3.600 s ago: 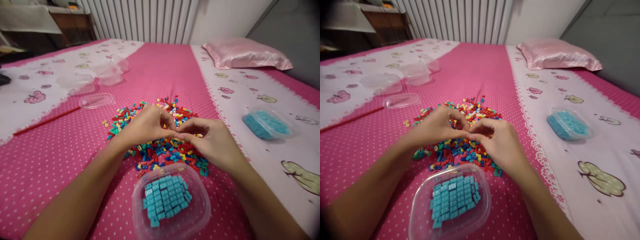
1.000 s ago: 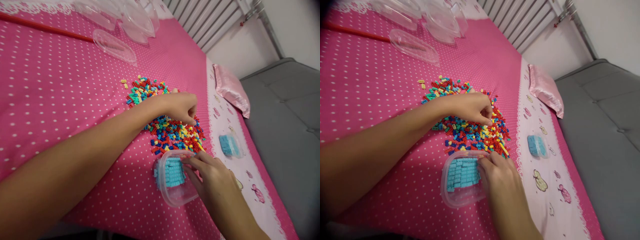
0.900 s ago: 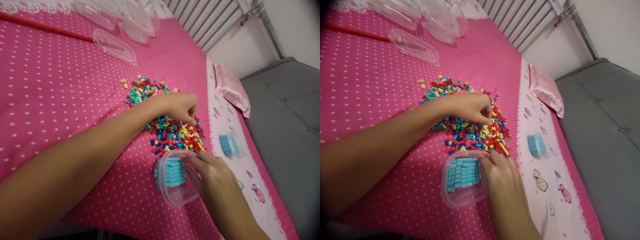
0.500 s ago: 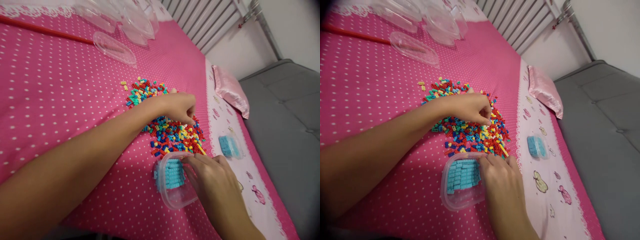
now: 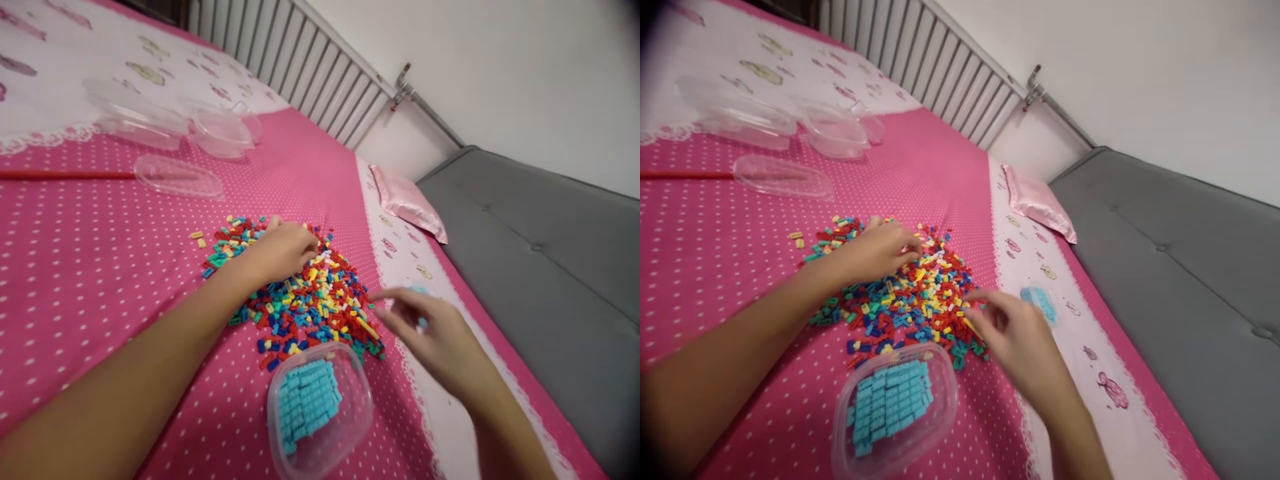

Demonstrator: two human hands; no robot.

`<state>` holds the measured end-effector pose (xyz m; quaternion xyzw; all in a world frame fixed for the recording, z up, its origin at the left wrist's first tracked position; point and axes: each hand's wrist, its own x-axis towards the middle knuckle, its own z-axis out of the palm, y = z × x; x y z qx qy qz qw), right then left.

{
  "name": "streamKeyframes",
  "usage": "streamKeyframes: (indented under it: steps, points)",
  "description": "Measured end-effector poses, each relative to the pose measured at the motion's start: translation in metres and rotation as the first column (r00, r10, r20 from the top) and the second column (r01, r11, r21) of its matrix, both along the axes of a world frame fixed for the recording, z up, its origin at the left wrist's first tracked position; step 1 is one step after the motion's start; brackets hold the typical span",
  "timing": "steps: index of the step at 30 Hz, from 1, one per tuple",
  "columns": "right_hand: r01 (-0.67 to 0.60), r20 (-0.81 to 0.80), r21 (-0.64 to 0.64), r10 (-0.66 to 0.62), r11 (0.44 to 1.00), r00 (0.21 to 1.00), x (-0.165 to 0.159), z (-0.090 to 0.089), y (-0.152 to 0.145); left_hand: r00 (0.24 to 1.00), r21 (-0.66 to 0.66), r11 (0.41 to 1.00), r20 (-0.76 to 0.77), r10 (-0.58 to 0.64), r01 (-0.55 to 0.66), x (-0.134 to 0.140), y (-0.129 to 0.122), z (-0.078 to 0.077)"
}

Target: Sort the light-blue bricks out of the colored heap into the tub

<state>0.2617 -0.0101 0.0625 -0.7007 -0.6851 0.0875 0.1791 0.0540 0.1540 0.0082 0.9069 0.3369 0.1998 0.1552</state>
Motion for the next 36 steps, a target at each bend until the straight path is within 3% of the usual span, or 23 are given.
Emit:
streamKeyframes:
  steps: [3, 6, 9, 11, 15, 21, 29, 36]
  points:
    - [0.084, -0.088, 0.067, -0.078, 0.994, 0.993, 0.023, -0.022, 0.058, 1.0, 0.021, 1.0, 0.006, 0.007, -0.007, 0.0, 0.002, -0.003]
    - [0.067, -0.167, 0.064, -0.055, 0.996, 0.984, 0.04, -0.064, 0.098, 1.0, 0.03, 1.0, 0.0, -0.004, 0.004, 0.0, 0.004, -0.007]
    - [0.041, -0.228, 0.12, -0.013, 0.992, 0.974, 0.049, -0.097, 0.106, 1.0, 0.039, 0.999, -0.004, 0.015, -0.015, -0.001, 0.008, -0.011]
    - [0.06, -0.257, 0.182, -0.011, 0.982, 0.966, 0.056, -0.106, 0.103, 0.999, 0.05, 0.998, -0.012, 0.03, -0.03, -0.002, 0.01, -0.013]
    - [0.103, -0.303, 0.253, -0.023, 0.962, 0.953, 0.071, -0.107, 0.102, 0.998, 0.043, 0.998, -0.044, 0.053, -0.052, 0.0, 0.01, -0.015]
    - [0.063, -0.29, 0.26, 0.016, 0.963, 0.957, 0.075, -0.107, 0.105, 0.989, -0.024, 0.996, -0.119, 0.083, -0.086, 0.006, 0.001, -0.009]
    - [0.039, -0.101, 0.14, -0.025, 0.989, 0.995, 0.063, -0.095, 0.092, 0.997, 0.018, 0.998, -0.052, 0.061, -0.061, 0.005, 0.005, -0.012]
    - [0.13, -0.193, 0.129, -0.104, 0.983, 0.976, 0.073, -0.086, 0.094, 0.997, -0.005, 0.999, -0.067, 0.045, -0.046, 0.003, 0.008, -0.013]
